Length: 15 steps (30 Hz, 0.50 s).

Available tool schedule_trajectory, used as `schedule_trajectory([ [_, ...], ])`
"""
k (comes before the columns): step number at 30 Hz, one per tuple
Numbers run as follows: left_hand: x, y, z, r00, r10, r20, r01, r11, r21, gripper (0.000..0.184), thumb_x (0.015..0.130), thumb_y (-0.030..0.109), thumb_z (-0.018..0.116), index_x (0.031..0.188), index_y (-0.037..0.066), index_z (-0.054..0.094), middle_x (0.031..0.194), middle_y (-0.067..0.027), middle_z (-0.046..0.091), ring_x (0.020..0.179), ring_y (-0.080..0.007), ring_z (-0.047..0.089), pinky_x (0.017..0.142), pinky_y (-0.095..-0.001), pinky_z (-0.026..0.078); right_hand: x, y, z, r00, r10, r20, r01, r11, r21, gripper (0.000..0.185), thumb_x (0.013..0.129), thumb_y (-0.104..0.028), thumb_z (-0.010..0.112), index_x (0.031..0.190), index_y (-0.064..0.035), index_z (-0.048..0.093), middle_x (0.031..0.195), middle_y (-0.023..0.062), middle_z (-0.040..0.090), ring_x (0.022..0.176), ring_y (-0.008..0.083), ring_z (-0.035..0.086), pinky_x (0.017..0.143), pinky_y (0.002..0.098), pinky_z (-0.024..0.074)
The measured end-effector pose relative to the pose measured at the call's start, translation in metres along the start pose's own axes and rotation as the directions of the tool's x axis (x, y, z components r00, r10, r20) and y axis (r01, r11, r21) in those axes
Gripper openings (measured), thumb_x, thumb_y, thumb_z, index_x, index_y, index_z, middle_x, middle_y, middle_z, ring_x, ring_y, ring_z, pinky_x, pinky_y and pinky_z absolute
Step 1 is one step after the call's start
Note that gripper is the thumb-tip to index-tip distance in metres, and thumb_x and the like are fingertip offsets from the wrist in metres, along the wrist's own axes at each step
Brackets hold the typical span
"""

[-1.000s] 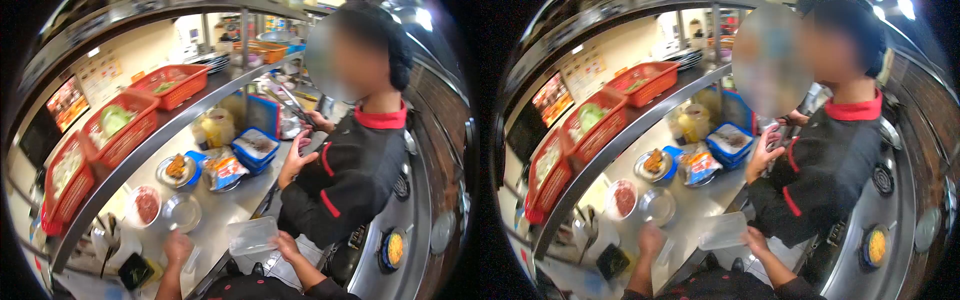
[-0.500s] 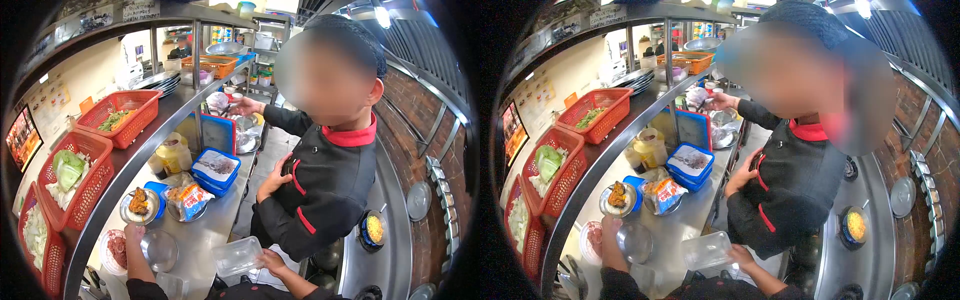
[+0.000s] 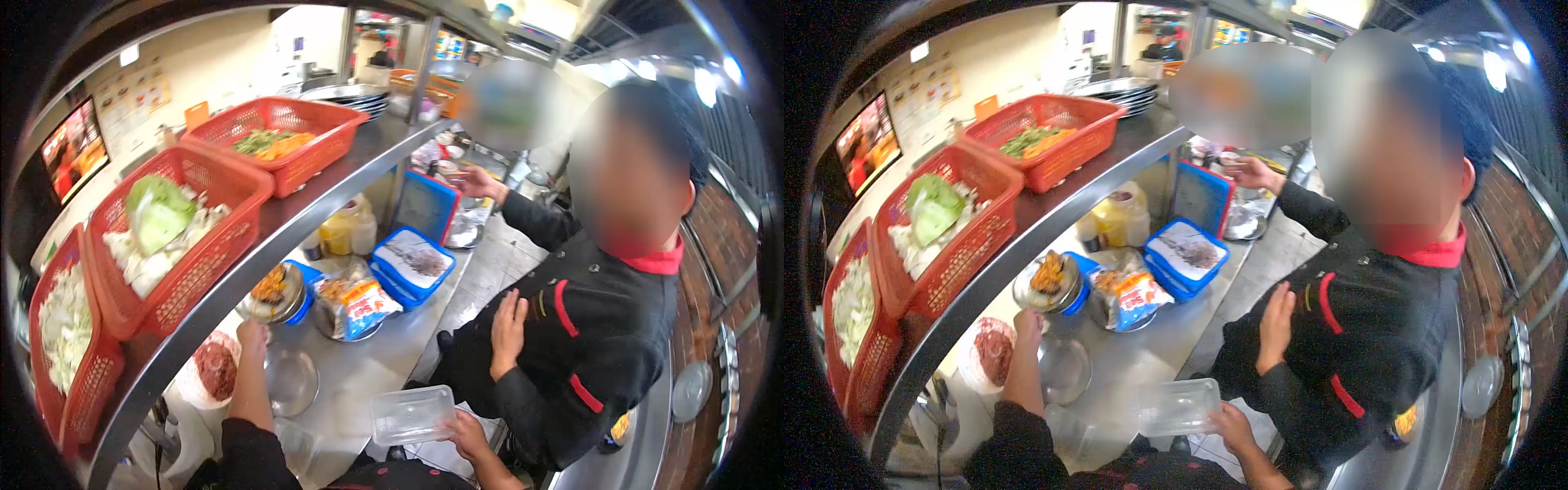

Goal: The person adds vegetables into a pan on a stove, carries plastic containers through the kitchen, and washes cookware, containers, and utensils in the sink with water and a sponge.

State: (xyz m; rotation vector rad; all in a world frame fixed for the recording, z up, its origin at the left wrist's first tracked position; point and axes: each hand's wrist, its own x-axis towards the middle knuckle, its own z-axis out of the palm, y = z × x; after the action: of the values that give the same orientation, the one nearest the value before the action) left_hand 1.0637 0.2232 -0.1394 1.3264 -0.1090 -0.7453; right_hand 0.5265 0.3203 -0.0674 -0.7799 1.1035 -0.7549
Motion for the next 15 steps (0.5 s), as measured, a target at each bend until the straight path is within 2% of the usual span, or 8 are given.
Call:
schedule_trajectory([
  [1, 0.007, -0.003, -0.002, 0.999, 0.04, -0.003, -0.04, 0.999, -0.029, 0.016, 0.087, 0.015, 0.052, 0.075, 0.004, 0.052, 0.061, -0.005, 0.049, 0.043, -0.0118, 0.045, 0.035, -0.0235, 0.031, -0.003, -0.003, 0.0, 0.999, 0.004, -0.033, -0.004, 1.0, 0.007, 0.032, 0.087, -0.013, 0.057, 0.115, 0.003, 0.055, 0.093, 0.0093, 0.062, 0.076, 0.0172, 0.061, 0.065, 0.0312, 0.0517],
  [2, 0.014, -0.003, -0.003, 0.997, 0.081, -0.006, -0.081, 0.995, -0.056, 0.016, 0.088, 0.016, 0.052, 0.077, 0.005, 0.053, 0.062, -0.004, 0.049, 0.044, -0.0112, 0.045, 0.035, -0.0232, 0.031, -0.004, -0.003, -0.001, 0.999, -0.003, -0.033, 0.003, 1.0, -0.003, 0.031, 0.083, -0.011, 0.055, 0.111, 0.0028, 0.056, 0.093, 0.0115, 0.064, 0.078, 0.0224, 0.064, 0.065, 0.0369, 0.0534],
  [4, -0.008, 0.033, 0.017, 0.993, 0.106, -0.055, -0.111, 0.988, -0.108, 0.017, 0.088, 0.014, 0.047, 0.072, 0.008, 0.046, 0.061, -0.0033, 0.045, 0.049, -0.0126, 0.045, 0.037, -0.0234, 0.033, 0.001, 0.011, -0.015, 0.998, 0.026, -0.059, -0.027, 0.999, -0.02, 0.032, 0.082, -0.014, 0.056, 0.11, 0.0022, 0.056, 0.093, 0.0113, 0.064, 0.078, 0.0231, 0.064, 0.065, 0.0382, 0.0532],
  [5, 0.02, 0.025, 0.012, 0.989, 0.109, -0.096, -0.125, 0.974, -0.19, 0.018, 0.087, 0.016, 0.049, 0.071, 0.008, 0.045, 0.062, -0.0037, 0.045, 0.048, -0.0123, 0.045, 0.038, -0.0231, 0.036, 0.006, 0.016, -0.02, 0.994, 0.028, -0.103, -0.029, 0.999, -0.017, 0.034, 0.08, -0.017, 0.057, 0.108, 0.0015, 0.056, 0.092, 0.011, 0.064, 0.078, 0.0238, 0.063, 0.065, 0.0394, 0.053],
  [6, 0.014, 0.04, 0.018, 0.983, 0.146, -0.11, -0.164, 0.97, -0.178, 0.017, 0.085, 0.018, 0.054, 0.072, 0.01, 0.047, 0.061, -0.0033, 0.044, 0.048, -0.0123, 0.045, 0.039, -0.0227, 0.037, 0.003, 0.013, -0.017, 0.997, 0.022, -0.077, -0.025, 0.999, -0.032, 0.037, 0.078, -0.022, 0.058, 0.108, 0.0004, 0.056, 0.094, 0.0114, 0.063, 0.078, 0.0252, 0.063, 0.064, 0.041, 0.0525],
  [9, 0.03, 0.058, 0.018, 0.977, 0.17, -0.128, -0.209, 0.876, -0.434, 0.012, 0.083, 0.017, 0.058, 0.074, 0.009, 0.056, 0.063, -0.0054, 0.05, 0.052, -0.0149, 0.052, 0.04, -0.0235, 0.04, -0.005, 0.008, -0.011, 0.994, 0.022, -0.106, -0.022, 1.0, 0.007, 0.037, 0.079, -0.019, 0.057, 0.11, 0.0009, 0.055, 0.097, 0.0123, 0.063, 0.081, 0.0262, 0.063, 0.064, 0.0415, 0.053],
  [13, 0.053, 0.07, 0.004, 0.979, 0.15, -0.138, -0.195, 0.882, -0.429, 0.012, 0.082, 0.018, 0.059, 0.075, 0.008, 0.057, 0.064, -0.0064, 0.052, 0.052, -0.0157, 0.054, 0.04, -0.0243, 0.041, -0.011, 0.001, -0.009, 0.99, 0.045, -0.134, -0.046, 0.999, -0.009, 0.036, 0.08, -0.016, 0.056, 0.111, 0.0017, 0.054, 0.098, 0.0129, 0.062, 0.083, 0.0267, 0.063, 0.065, 0.0419, 0.0539],
  [15, 0.061, 0.068, -0.001, 0.984, 0.127, -0.127, -0.165, 0.921, -0.354, 0.012, 0.082, 0.018, 0.059, 0.075, 0.008, 0.058, 0.064, -0.0069, 0.053, 0.053, -0.0161, 0.054, 0.04, -0.0247, 0.041, -0.019, -0.01, 0.002, 0.986, 0.051, -0.159, -0.044, 0.998, 0.047, 0.035, 0.078, -0.01, 0.058, 0.111, 0.0029, 0.054, 0.095, 0.0114, 0.061, 0.078, 0.0195, 0.061, 0.063, 0.0306, 0.0515],
])
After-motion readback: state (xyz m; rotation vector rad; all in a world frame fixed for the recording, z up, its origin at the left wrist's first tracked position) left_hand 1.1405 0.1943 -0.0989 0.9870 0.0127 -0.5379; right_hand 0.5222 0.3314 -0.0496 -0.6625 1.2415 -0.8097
